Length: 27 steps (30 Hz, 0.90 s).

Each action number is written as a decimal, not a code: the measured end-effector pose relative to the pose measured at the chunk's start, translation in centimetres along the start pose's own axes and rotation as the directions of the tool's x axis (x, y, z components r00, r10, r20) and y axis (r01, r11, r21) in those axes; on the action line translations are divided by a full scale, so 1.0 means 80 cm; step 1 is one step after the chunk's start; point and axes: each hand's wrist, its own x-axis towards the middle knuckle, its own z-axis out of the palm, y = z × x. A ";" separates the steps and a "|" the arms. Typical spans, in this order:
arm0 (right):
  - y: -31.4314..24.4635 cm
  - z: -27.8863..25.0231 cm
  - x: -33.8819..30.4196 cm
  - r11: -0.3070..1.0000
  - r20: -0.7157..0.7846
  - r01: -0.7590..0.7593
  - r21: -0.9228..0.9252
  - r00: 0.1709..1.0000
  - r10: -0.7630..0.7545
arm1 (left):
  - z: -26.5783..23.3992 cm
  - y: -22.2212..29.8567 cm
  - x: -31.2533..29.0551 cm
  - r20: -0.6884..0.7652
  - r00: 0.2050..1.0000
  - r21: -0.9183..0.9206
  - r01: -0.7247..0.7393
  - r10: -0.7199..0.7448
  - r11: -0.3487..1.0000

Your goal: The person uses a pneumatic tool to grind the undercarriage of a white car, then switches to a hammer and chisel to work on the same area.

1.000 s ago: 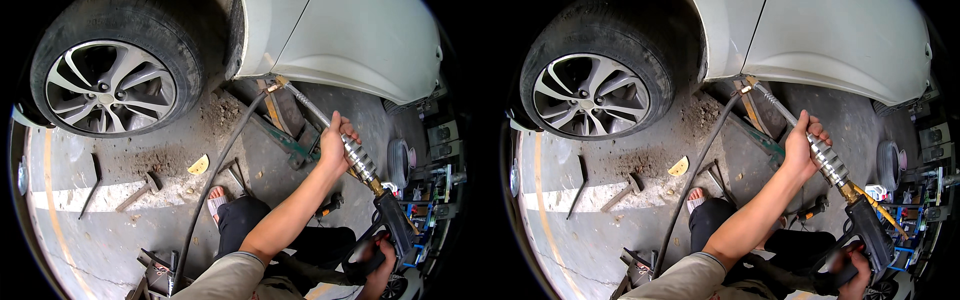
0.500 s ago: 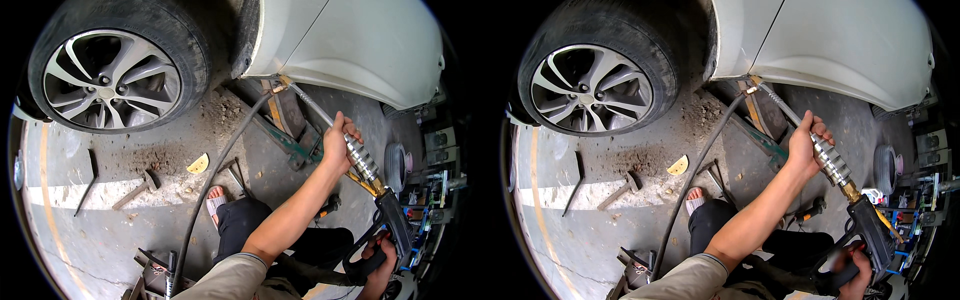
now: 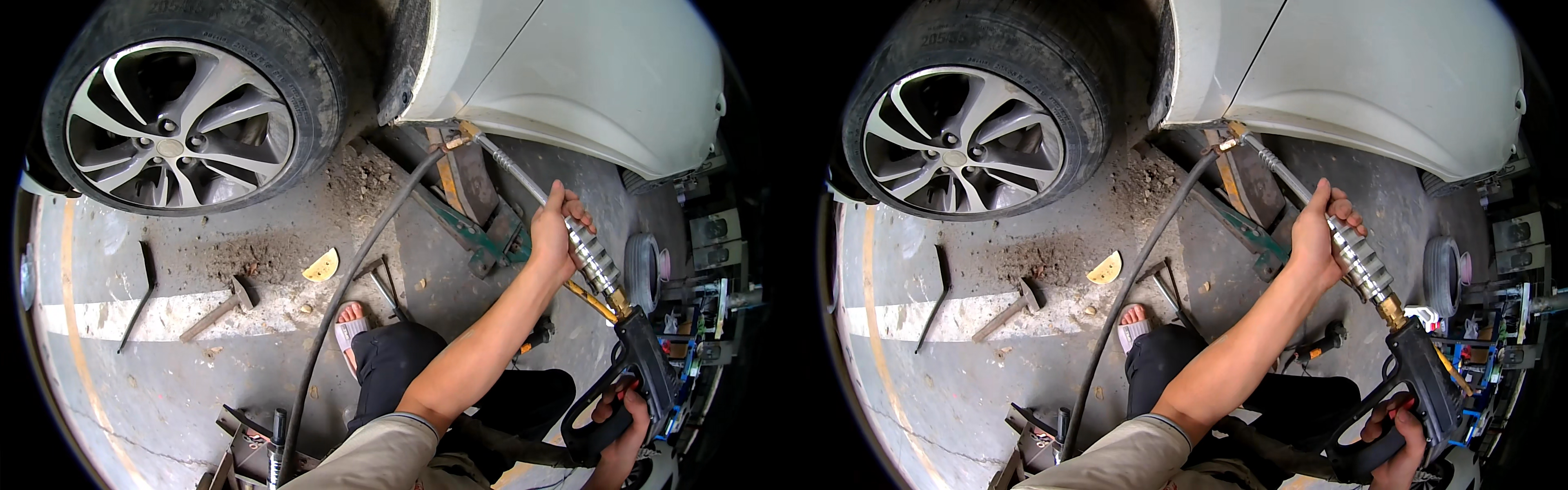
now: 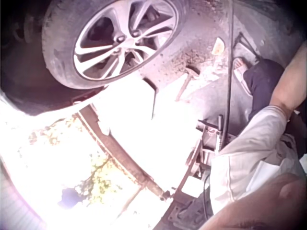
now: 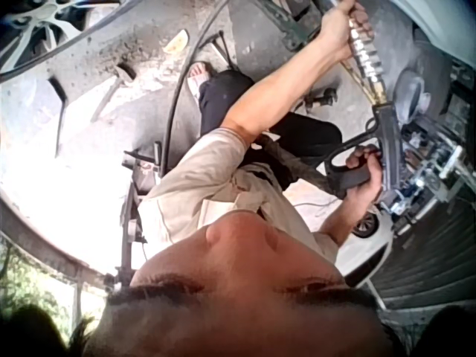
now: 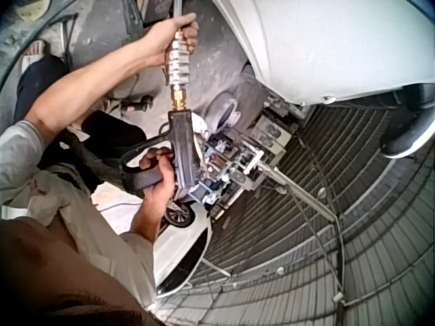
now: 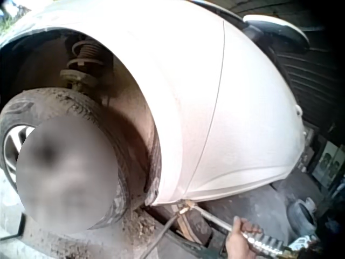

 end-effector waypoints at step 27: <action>-0.019 0.070 -0.053 0.997 -0.067 0.011 -0.071 0.998 -0.015 | 0.019 0.027 -0.024 0.041 0.997 -0.129 0.063 -0.058 0.990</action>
